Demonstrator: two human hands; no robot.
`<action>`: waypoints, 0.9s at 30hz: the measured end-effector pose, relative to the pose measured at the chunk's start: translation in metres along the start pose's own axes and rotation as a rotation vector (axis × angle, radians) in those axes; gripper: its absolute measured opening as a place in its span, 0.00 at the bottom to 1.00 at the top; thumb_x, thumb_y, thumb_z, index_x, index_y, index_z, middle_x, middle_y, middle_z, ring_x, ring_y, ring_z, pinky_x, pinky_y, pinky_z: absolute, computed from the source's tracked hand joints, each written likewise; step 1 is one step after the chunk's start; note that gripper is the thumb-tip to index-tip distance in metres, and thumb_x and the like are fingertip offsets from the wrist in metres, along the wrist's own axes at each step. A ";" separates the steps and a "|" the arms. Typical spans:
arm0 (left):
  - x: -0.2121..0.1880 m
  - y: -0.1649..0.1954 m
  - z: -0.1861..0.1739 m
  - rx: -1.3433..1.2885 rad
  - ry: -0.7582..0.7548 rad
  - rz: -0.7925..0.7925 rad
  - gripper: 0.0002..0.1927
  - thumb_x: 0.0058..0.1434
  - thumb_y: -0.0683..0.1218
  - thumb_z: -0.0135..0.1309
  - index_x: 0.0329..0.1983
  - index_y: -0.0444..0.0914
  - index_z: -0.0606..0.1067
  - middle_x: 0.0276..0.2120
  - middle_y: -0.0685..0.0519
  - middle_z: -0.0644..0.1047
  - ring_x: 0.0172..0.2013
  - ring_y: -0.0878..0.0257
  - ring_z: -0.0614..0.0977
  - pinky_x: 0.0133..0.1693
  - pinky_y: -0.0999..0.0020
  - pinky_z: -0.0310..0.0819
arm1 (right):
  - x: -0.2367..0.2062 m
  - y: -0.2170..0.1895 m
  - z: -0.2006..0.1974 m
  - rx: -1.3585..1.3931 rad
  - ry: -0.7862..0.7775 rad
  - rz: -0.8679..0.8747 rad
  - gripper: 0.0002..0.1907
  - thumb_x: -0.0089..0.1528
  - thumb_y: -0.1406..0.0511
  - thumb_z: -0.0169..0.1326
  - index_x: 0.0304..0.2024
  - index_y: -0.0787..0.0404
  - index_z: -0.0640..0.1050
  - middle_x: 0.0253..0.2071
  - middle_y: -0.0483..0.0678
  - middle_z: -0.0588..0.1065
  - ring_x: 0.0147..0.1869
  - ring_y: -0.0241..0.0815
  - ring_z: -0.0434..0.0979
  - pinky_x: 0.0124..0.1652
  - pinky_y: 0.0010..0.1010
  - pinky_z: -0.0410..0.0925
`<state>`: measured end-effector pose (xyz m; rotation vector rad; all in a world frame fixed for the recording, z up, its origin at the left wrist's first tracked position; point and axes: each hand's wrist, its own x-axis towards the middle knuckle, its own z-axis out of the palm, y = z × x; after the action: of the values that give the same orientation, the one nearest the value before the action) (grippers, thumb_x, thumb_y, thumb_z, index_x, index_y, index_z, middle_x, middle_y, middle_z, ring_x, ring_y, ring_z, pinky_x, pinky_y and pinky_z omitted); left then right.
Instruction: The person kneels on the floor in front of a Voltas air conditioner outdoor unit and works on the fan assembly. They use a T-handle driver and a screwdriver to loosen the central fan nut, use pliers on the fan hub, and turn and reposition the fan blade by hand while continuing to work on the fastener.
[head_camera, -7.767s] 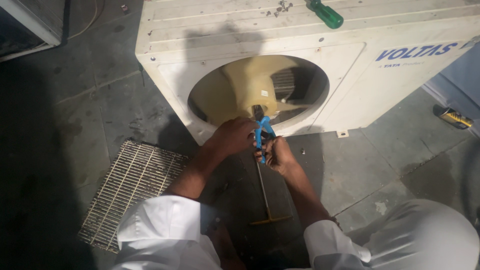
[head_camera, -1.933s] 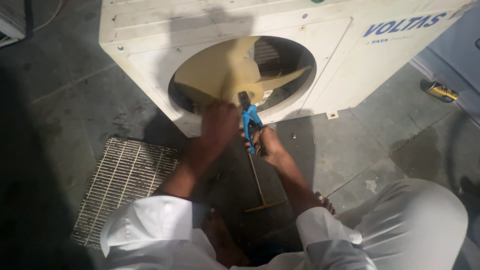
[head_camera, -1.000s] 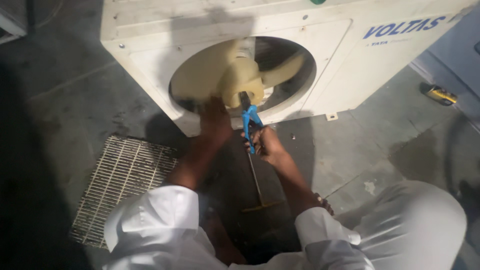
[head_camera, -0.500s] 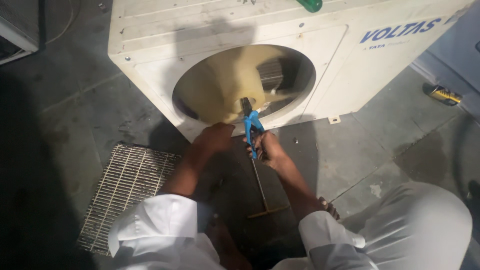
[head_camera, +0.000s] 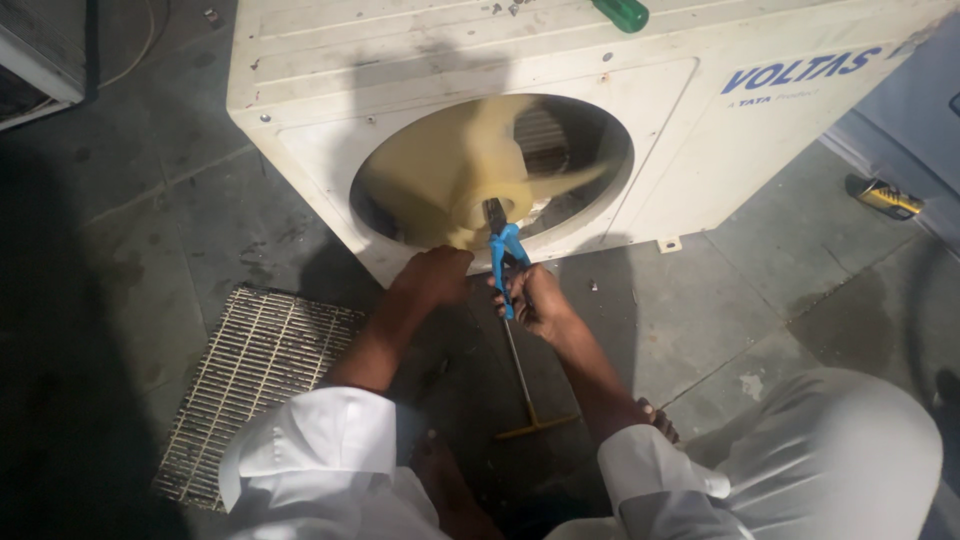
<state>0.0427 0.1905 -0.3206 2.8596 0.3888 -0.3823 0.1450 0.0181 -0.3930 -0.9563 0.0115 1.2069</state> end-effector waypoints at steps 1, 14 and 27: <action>0.000 0.000 -0.001 -0.003 0.000 0.003 0.17 0.58 0.51 0.58 0.48 0.38 0.78 0.48 0.40 0.79 0.52 0.45 0.81 0.54 0.49 0.75 | 0.000 0.000 0.000 -0.013 -0.011 -0.003 0.32 0.45 0.76 0.42 0.54 0.60 0.68 0.39 0.53 0.73 0.31 0.47 0.70 0.30 0.37 0.66; -0.006 -0.001 -0.006 0.009 -0.051 -0.039 0.19 0.58 0.53 0.60 0.49 0.39 0.78 0.49 0.41 0.80 0.53 0.47 0.81 0.55 0.50 0.75 | -0.001 0.002 0.005 -0.046 0.055 0.012 0.30 0.46 0.74 0.41 0.53 0.62 0.69 0.41 0.54 0.73 0.32 0.49 0.70 0.30 0.39 0.67; -0.003 -0.001 -0.007 0.014 -0.033 -0.005 0.18 0.57 0.52 0.60 0.48 0.38 0.78 0.47 0.40 0.80 0.51 0.45 0.81 0.53 0.49 0.75 | -0.002 0.001 0.003 -0.058 0.006 -0.022 0.32 0.46 0.76 0.42 0.56 0.60 0.67 0.41 0.53 0.72 0.32 0.46 0.70 0.30 0.36 0.67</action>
<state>0.0409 0.1919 -0.3136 2.8626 0.3888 -0.4339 0.1419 0.0180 -0.3911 -1.0084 -0.0296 1.1894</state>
